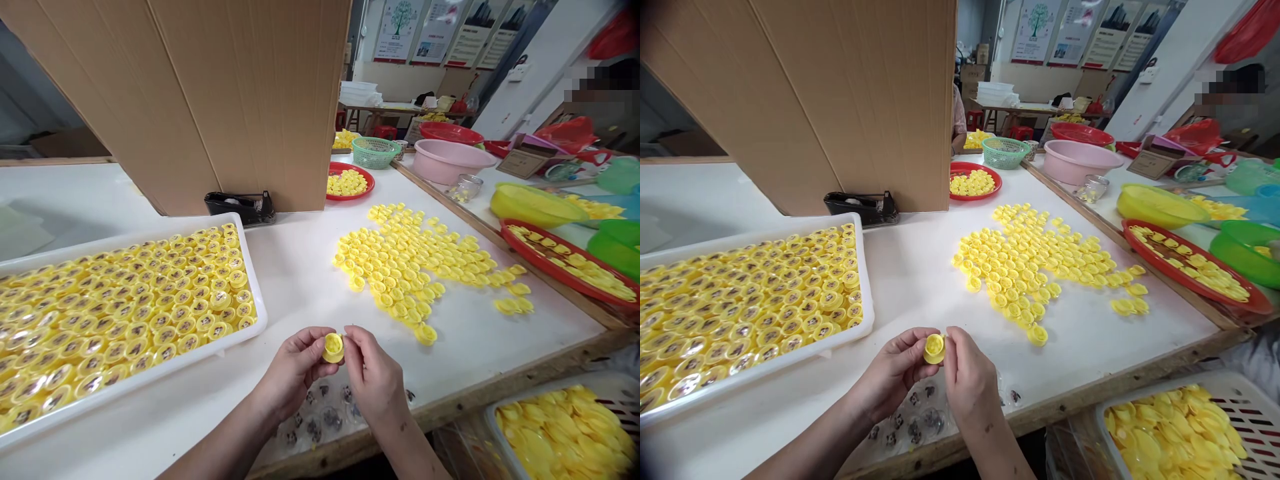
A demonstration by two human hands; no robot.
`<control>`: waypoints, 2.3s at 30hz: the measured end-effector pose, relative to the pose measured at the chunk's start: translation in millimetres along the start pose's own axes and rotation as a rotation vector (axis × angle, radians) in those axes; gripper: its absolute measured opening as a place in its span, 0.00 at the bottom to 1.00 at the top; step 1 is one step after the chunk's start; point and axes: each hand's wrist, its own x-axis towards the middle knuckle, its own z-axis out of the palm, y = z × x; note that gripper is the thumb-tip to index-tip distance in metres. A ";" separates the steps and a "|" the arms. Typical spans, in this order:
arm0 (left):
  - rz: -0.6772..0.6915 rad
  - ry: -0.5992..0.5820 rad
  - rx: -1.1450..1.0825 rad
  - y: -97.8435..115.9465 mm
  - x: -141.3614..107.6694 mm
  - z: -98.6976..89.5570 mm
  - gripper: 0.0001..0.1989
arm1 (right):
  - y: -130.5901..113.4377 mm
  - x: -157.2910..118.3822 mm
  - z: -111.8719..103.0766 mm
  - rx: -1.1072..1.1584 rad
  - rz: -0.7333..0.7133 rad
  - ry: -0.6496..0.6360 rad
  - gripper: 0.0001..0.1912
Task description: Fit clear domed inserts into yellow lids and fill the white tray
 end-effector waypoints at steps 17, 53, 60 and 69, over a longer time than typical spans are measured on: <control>0.065 -0.089 0.215 -5.6 2.4 -7.4 0.26 | 7.7 11.5 -34.0 0.274 -0.060 -0.415 0.16; 0.004 0.053 0.143 16.3 8.6 -17.3 0.22 | 73.7 67.0 12.5 -0.881 0.273 -0.548 0.12; -0.060 0.062 -0.023 15.9 9.0 -17.5 0.25 | 64.7 50.8 14.5 -0.833 0.156 -0.479 0.13; -0.061 0.136 -0.063 15.3 10.4 -15.0 0.11 | 32.3 40.3 3.1 -0.481 0.060 -0.401 0.10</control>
